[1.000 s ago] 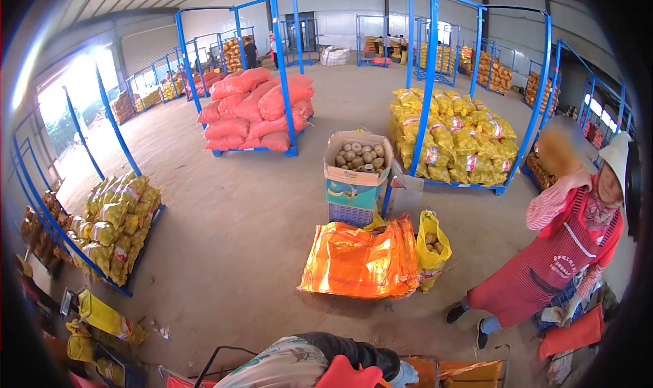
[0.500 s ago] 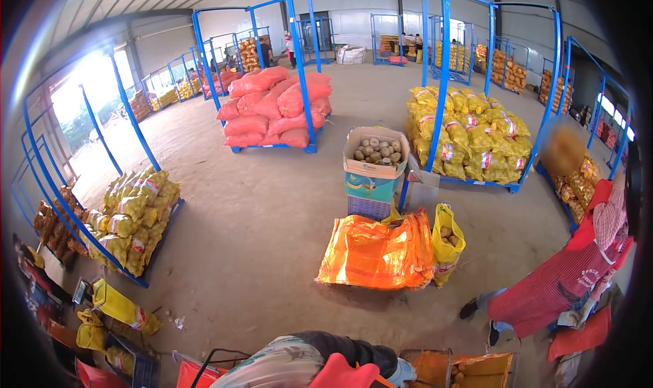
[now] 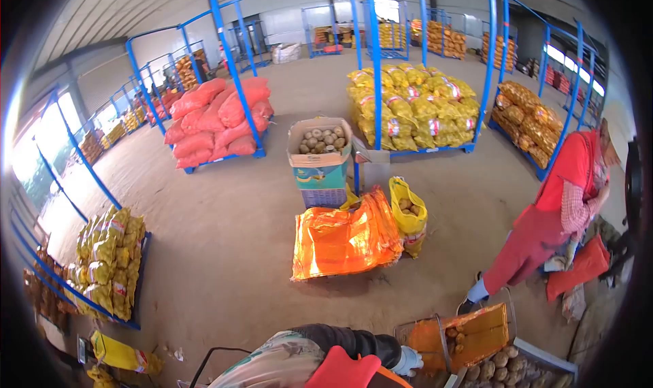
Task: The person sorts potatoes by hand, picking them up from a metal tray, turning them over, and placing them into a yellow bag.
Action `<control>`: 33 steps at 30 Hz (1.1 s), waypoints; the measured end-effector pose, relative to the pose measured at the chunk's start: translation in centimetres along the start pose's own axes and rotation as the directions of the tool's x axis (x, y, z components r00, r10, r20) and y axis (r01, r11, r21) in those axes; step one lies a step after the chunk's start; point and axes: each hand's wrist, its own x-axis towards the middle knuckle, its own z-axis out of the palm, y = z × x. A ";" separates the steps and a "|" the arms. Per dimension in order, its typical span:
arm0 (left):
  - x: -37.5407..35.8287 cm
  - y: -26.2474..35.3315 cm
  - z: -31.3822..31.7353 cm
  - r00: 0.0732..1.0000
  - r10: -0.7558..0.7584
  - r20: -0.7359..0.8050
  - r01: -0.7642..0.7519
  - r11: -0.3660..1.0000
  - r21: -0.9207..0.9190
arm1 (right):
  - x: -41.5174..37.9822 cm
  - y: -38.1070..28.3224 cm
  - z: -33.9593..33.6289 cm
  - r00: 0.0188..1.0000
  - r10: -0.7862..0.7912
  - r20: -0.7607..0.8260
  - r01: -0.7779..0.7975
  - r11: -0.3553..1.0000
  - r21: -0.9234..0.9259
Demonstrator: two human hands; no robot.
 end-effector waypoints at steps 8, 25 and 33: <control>3.6 5.3 0.6 0.891 0.407 -0.202 -0.415 0.910 0.004 | -3.2 -0.6 -3.2 0.950 0.106 0.293 -0.178 0.957 0.230; 14.5 11.2 1.8 0.449 0.894 -0.015 -0.885 0.447 0.128 | -0.1 3.2 0.4 0.863 0.300 0.408 -0.418 0.876 0.240; 21.2 9.4 -0.6 0.682 0.691 -0.240 -0.646 0.722 0.247 | -3.0 0.8 -0.5 0.960 0.127 0.249 -0.219 0.894 0.392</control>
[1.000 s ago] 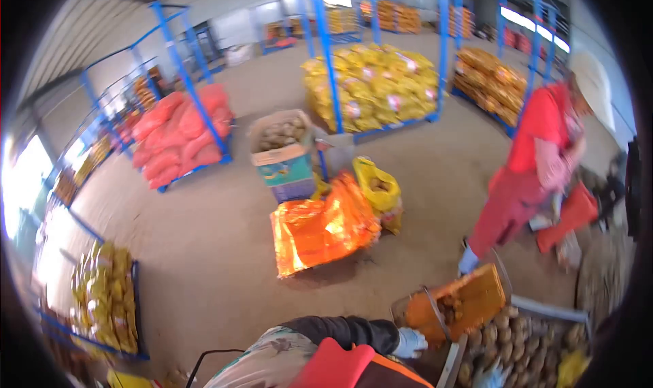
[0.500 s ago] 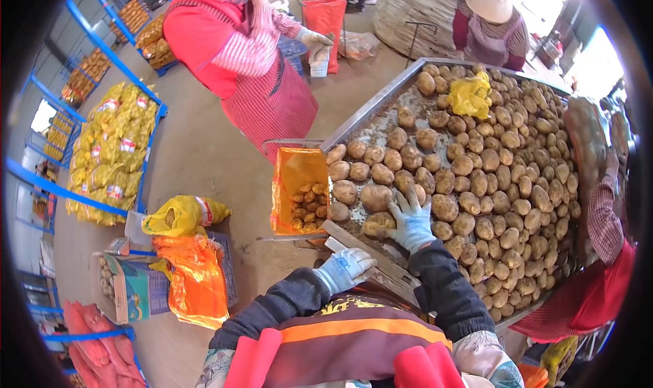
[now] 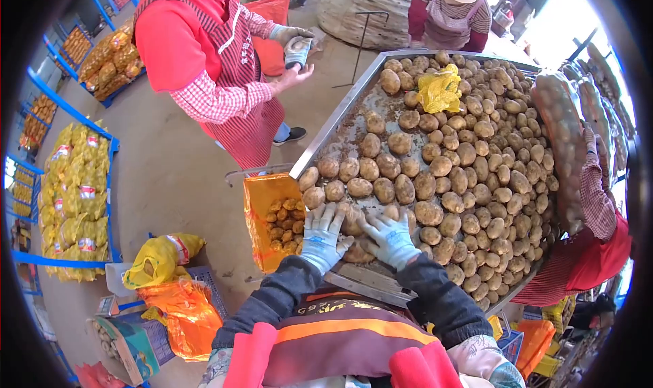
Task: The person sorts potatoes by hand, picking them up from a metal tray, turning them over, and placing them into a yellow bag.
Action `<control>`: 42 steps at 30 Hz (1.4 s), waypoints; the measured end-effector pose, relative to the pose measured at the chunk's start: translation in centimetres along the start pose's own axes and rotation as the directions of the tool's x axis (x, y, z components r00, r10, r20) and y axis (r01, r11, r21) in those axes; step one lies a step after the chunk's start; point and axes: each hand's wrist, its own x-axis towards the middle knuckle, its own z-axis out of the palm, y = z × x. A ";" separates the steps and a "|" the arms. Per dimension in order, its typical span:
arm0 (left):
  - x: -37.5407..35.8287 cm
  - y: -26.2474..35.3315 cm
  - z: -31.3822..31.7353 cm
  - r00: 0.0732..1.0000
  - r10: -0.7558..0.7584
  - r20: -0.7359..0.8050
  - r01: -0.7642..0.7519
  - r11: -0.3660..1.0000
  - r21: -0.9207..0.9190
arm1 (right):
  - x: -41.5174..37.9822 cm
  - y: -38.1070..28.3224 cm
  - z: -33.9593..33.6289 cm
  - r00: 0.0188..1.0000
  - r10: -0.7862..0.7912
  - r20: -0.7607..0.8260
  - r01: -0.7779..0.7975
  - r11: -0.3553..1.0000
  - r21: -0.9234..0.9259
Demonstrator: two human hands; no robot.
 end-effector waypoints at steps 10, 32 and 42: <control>4.4 0.7 1.2 0.867 -0.191 0.460 0.052 0.953 0.298 | 4.5 5.4 -0.4 0.835 0.543 0.090 -0.543 0.839 -0.032; 5.1 1.1 1.6 0.833 -0.276 0.480 0.119 0.936 0.330 | 16.7 24.1 -3.5 0.703 0.580 -0.412 -0.677 0.723 -0.138; 4.6 1.0 1.9 0.875 -0.234 0.425 0.117 0.951 0.285 | 14.1 25.1 -3.6 0.620 0.783 0.059 -0.734 0.605 -0.309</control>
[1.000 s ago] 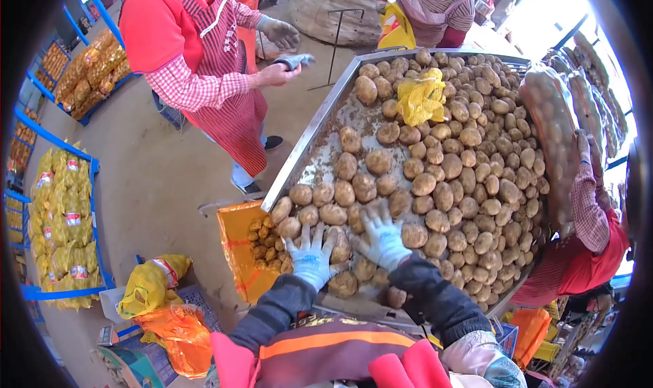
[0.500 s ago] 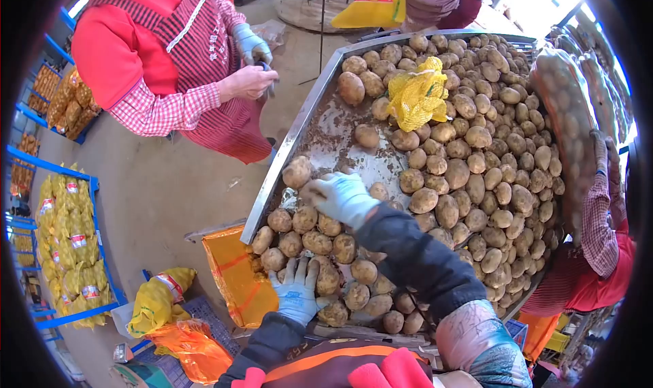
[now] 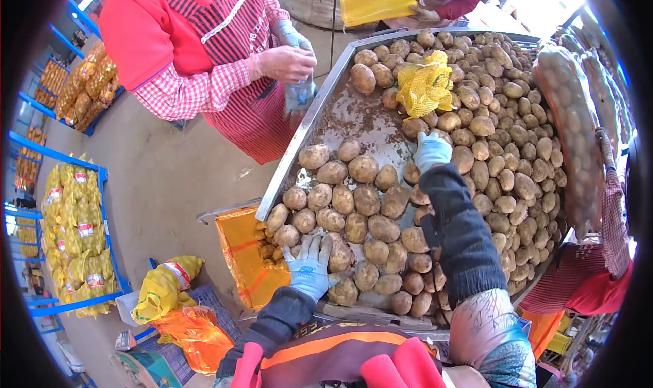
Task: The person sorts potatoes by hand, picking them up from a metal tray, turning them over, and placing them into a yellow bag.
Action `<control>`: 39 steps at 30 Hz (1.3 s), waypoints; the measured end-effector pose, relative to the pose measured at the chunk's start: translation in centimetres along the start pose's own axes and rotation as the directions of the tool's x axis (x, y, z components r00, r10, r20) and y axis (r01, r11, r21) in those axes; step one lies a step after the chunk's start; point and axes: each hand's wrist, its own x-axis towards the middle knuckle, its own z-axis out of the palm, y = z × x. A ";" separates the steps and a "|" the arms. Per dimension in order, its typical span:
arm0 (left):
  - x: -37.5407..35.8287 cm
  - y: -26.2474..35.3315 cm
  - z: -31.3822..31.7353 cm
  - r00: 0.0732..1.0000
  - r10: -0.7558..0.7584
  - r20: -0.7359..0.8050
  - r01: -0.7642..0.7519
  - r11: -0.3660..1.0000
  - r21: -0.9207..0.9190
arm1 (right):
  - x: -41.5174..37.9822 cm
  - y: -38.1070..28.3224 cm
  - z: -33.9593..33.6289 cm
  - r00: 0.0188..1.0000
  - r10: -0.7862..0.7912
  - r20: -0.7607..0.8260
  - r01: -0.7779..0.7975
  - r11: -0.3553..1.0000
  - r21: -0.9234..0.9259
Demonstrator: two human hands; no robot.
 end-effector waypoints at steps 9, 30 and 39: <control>-0.4 0.6 -0.9 0.958 0.041 -0.283 -0.143 0.926 -0.350 | -8.2 0.7 -1.4 0.996 -0.081 -0.031 0.084 0.805 0.587; 0.8 0.3 -2.3 0.874 0.003 0.486 0.395 -0.586 -0.707 | -21.3 1.6 6.5 0.928 -0.292 -0.230 0.363 0.845 0.393; 0.8 0.8 -3.0 0.946 0.143 0.292 0.285 -0.797 -0.532 | -19.9 -0.5 1.5 0.843 -0.337 -0.419 0.534 0.431 0.728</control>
